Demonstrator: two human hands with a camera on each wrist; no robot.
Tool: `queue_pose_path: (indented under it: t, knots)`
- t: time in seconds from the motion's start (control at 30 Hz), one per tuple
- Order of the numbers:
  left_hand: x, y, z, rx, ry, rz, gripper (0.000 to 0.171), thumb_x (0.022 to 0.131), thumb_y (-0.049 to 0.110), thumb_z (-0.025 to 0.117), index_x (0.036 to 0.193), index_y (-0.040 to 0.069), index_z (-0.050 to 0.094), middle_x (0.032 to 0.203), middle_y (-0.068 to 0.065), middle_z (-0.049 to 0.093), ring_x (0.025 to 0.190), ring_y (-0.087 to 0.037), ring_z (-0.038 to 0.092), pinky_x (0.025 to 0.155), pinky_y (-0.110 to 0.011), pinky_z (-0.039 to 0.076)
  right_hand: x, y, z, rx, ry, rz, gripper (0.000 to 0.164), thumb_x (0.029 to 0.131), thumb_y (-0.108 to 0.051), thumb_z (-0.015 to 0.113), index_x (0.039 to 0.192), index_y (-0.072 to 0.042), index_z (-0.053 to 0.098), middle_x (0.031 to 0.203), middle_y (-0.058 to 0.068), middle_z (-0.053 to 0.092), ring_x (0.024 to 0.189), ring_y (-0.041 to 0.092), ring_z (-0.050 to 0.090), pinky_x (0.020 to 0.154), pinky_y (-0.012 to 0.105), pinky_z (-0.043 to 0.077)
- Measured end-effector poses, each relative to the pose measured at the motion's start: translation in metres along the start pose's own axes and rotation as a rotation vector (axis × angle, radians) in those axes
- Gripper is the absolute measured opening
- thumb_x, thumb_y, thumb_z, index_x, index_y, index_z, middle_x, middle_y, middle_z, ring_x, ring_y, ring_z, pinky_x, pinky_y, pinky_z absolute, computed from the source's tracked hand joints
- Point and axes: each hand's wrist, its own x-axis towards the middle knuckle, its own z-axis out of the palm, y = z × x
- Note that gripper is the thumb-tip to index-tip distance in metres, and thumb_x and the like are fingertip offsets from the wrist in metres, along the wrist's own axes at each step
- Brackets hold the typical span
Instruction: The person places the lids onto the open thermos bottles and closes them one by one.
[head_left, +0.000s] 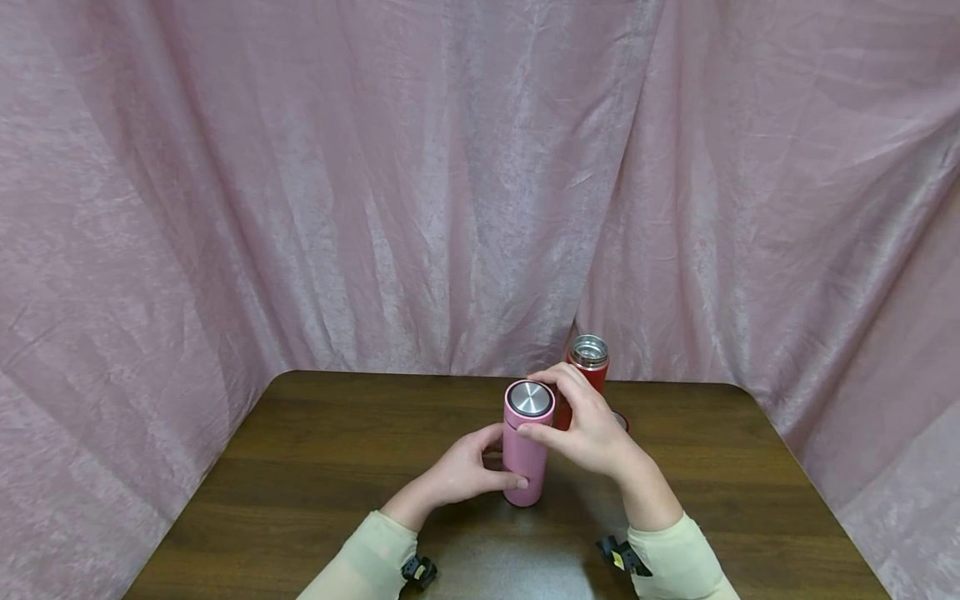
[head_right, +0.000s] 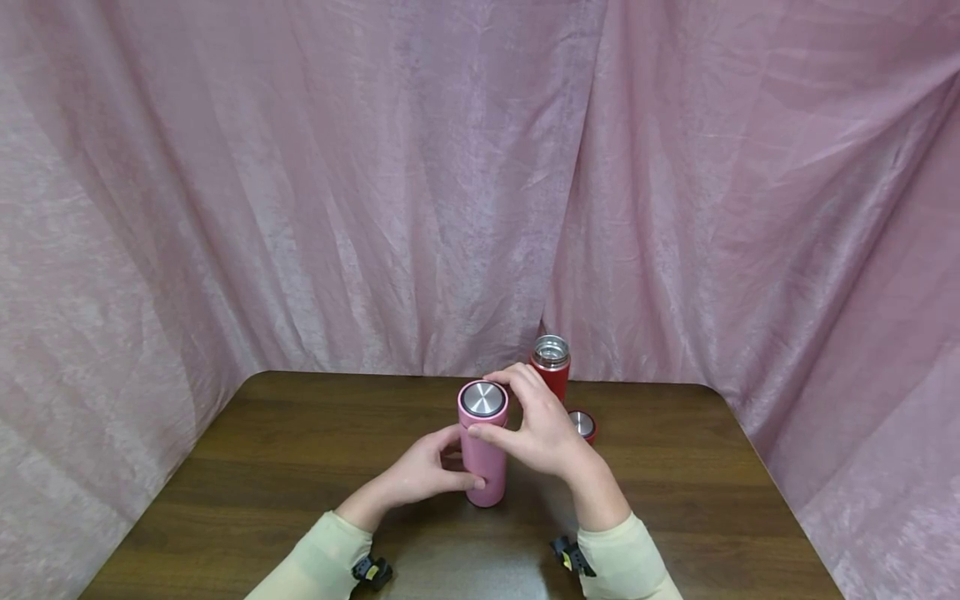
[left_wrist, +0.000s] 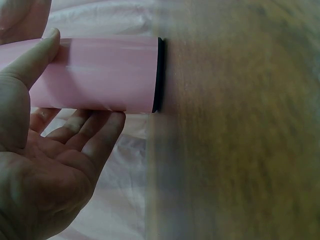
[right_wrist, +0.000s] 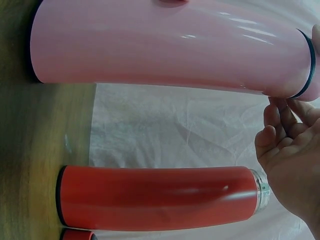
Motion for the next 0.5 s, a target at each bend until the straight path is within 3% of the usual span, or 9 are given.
queue_pose_path:
  t: [0.27, 0.5]
  knots:
    - [0.0006, -0.0014, 0.0, -0.004, 0.0, -0.008, 0.065, 0.091, 0.029, 0.096, 0.148, 0.027, 0.065, 0.139, 0.009, 0.072, 0.128, -0.016, 0.07, 0.104, -0.034, 0.06, -0.0001, -0.001, -0.0002, -0.002, -0.006, 0.012, 0.062, 0.084, -0.028, 0.1, 0.135, -0.016, 0.068, 0.129, -0.005, 0.067, 0.123, 0.016, 0.061, 0.104, 0.034, 0.052]
    - [0.0008, -0.0012, -0.0003, 0.012, 0.003, -0.012, 0.068, 0.09, 0.031, 0.096, 0.15, 0.027, 0.064, 0.139, 0.009, 0.072, 0.129, -0.017, 0.07, 0.104, -0.033, 0.06, -0.0014, 0.0023, -0.003, -0.004, -0.065, -0.033, 0.073, 0.091, -0.03, 0.092, 0.155, -0.015, 0.06, 0.14, 0.0, 0.064, 0.134, 0.02, 0.056, 0.113, 0.04, 0.049]
